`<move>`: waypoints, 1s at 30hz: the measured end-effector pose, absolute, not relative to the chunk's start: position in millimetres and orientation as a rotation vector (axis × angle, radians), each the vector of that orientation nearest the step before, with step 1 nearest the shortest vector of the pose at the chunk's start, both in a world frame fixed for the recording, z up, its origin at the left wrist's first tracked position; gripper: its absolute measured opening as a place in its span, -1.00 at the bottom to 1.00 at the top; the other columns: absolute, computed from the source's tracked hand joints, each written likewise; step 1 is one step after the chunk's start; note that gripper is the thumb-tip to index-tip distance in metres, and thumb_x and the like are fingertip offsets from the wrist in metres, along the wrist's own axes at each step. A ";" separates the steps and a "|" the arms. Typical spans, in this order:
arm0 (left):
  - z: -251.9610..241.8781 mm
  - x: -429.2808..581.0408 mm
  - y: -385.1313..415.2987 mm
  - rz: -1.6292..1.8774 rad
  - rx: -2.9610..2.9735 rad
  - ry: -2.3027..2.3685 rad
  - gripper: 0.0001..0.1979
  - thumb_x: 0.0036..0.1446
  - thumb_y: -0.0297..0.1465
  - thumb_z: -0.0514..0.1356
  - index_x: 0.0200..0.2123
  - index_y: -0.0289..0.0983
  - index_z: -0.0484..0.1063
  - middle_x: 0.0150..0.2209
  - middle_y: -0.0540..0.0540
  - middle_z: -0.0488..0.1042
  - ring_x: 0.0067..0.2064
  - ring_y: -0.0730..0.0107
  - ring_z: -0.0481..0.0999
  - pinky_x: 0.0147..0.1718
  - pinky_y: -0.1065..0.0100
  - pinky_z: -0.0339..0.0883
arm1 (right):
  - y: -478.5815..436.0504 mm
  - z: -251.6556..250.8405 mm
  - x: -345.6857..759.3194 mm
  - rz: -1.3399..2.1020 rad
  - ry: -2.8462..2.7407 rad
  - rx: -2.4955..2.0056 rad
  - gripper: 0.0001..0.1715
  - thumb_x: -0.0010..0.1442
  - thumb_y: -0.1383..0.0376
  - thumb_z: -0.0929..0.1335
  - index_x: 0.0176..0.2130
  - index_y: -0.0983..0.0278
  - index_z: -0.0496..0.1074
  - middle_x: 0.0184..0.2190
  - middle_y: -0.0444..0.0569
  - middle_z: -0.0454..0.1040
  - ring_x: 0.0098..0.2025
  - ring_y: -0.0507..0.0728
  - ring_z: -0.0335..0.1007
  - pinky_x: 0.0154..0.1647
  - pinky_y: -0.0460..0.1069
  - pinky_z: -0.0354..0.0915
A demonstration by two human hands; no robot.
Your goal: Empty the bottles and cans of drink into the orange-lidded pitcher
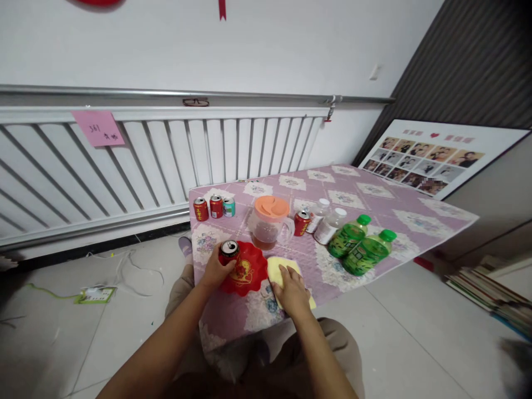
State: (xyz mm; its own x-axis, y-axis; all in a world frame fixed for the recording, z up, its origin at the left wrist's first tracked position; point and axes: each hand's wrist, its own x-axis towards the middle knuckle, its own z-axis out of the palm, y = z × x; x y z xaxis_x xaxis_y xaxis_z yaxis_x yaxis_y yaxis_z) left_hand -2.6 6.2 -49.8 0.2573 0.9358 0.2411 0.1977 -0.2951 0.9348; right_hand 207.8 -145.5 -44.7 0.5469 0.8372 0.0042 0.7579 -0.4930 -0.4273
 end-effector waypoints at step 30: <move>-15.0 4.3 -40.0 0.952 1.519 0.784 -0.29 -0.02 -0.43 0.36 0.21 -0.23 0.23 0.15 -0.24 0.45 0.07 0.13 0.54 0.10 0.13 0.45 | -107.0 31.6 134.3 0.618 -1.137 -1.477 -0.31 0.14 0.16 0.35 0.23 0.24 0.35 0.31 0.14 0.29 0.33 0.28 0.19 0.33 0.21 0.14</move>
